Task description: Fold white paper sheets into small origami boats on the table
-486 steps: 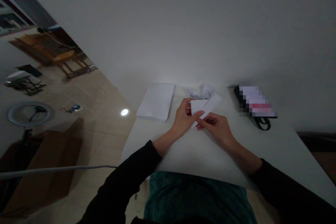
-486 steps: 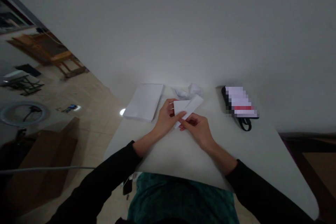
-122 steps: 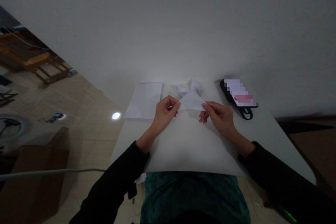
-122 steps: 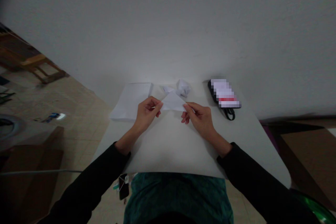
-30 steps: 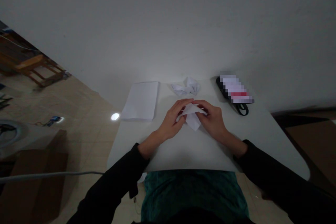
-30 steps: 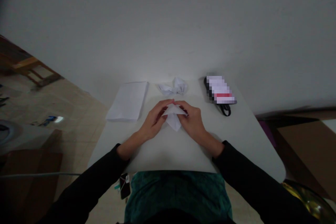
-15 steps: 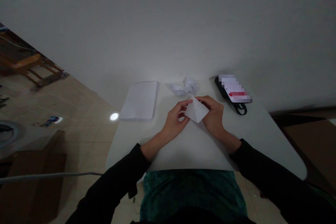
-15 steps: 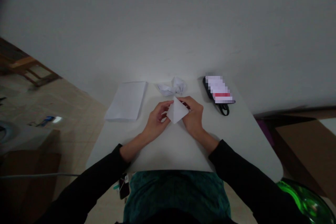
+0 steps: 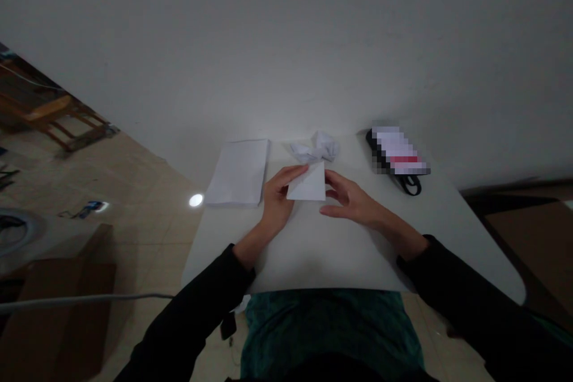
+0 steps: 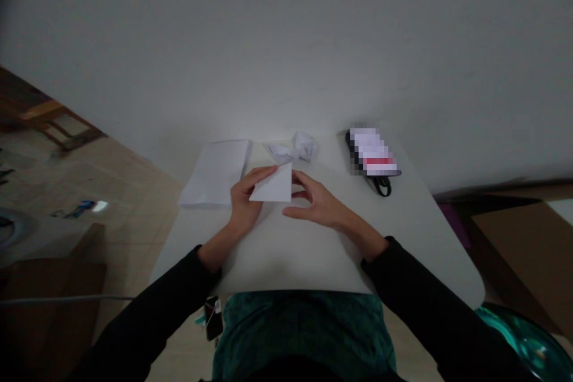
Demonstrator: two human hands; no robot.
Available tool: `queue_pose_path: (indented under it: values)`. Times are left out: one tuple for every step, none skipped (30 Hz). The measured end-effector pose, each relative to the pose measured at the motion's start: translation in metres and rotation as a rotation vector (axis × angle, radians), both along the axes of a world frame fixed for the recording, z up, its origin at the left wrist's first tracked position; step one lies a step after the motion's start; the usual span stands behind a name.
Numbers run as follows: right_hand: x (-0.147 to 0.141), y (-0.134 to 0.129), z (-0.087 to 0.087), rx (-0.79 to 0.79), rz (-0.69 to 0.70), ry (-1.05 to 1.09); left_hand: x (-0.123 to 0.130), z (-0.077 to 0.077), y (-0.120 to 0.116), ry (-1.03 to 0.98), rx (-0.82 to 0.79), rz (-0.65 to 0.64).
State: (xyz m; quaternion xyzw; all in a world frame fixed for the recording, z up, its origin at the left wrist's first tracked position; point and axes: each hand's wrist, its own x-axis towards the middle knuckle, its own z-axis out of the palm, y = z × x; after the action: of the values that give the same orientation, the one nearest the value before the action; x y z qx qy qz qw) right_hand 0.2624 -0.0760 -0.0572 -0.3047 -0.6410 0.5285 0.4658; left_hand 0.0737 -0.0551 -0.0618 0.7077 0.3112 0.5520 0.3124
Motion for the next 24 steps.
queue_pose_path:
  values:
    - [-0.001, 0.000, 0.001, -0.035, -0.018, 0.030, -0.002, 0.000, 0.001, 0.035, 0.054, 0.020]
    - [-0.002, -0.001, 0.002, -0.062, -0.071, 0.064, -0.003, 0.000, 0.001, 0.068, 0.104, 0.036]
    - [-0.003, -0.002, 0.003, -0.079, -0.147, 0.096, -0.004, 0.000, 0.001, 0.101, 0.153, 0.048]
    - [-0.004, -0.003, 0.004, -0.088, -0.231, 0.122, -0.004, 0.000, 0.000, 0.129, 0.203, 0.059]
    - [-0.005, -0.003, 0.004, -0.088, -0.314, 0.143, -0.003, -0.001, -0.002, 0.150, 0.252, 0.067]
    - [-0.006, -0.004, 0.005, -0.080, -0.387, 0.158, -0.002, -0.001, -0.003, 0.166, 0.300, 0.073]
    - [-0.006, -0.005, 0.005, -0.067, -0.446, 0.172, -0.001, -0.001, -0.005, 0.177, 0.344, 0.076]
    - [-0.006, -0.006, 0.006, -0.055, -0.487, 0.181, 0.000, 0.000, -0.006, 0.183, 0.380, 0.079]
    - [-0.006, -0.006, 0.007, -0.046, -0.510, 0.187, 0.001, 0.000, -0.007, 0.181, 0.407, 0.085]
    - [-0.005, -0.007, 0.008, -0.041, -0.516, 0.193, 0.002, 0.001, -0.008, 0.177, 0.425, 0.088]
    - [-0.005, -0.007, 0.009, -0.039, -0.514, 0.198, 0.002, 0.003, -0.009, 0.174, 0.433, 0.087]
    - [-0.004, -0.008, 0.010, -0.038, -0.511, 0.203, 0.002, 0.004, -0.009, 0.173, 0.434, 0.081]
    - [-0.004, -0.008, 0.011, -0.036, -0.511, 0.208, 0.002, 0.005, -0.010, 0.173, 0.430, 0.073]
    - [-0.004, -0.008, 0.011, -0.033, -0.518, 0.213, 0.003, 0.006, -0.010, 0.172, 0.422, 0.065]
    - [-0.003, -0.008, 0.011, -0.032, -0.532, 0.220, 0.003, 0.007, -0.011, 0.170, 0.412, 0.058]
    - [-0.003, -0.008, 0.010, -0.033, -0.546, 0.221, 0.005, 0.007, -0.011, 0.165, 0.393, 0.053]
    - [-0.003, -0.008, 0.010, -0.035, -0.562, 0.217, 0.006, 0.007, -0.012, 0.154, 0.358, 0.050]
    - [-0.003, -0.007, 0.010, -0.038, -0.576, 0.205, 0.009, 0.007, -0.012, 0.117, 0.304, 0.050]
    - [-0.002, -0.007, 0.009, -0.040, -0.590, 0.189, 0.011, 0.006, -0.013, 0.057, 0.229, 0.052]
    - [-0.002, -0.007, 0.009, -0.043, -0.606, 0.172, 0.013, 0.005, -0.013, -0.020, 0.137, 0.053]
    - [-0.002, -0.007, 0.008, -0.045, -0.625, 0.159, 0.016, 0.003, -0.014, -0.101, 0.036, 0.052]
    - [-0.002, -0.006, 0.008, -0.045, -0.650, 0.155, 0.017, 0.003, -0.014, -0.173, -0.061, 0.051]
    - [-0.002, -0.005, 0.007, -0.043, -0.682, 0.159, 0.018, 0.002, -0.014, -0.217, -0.143, 0.045]
    - [-0.002, -0.005, 0.006, -0.039, -0.717, 0.167, 0.018, 0.002, -0.015, -0.223, -0.210, 0.030]
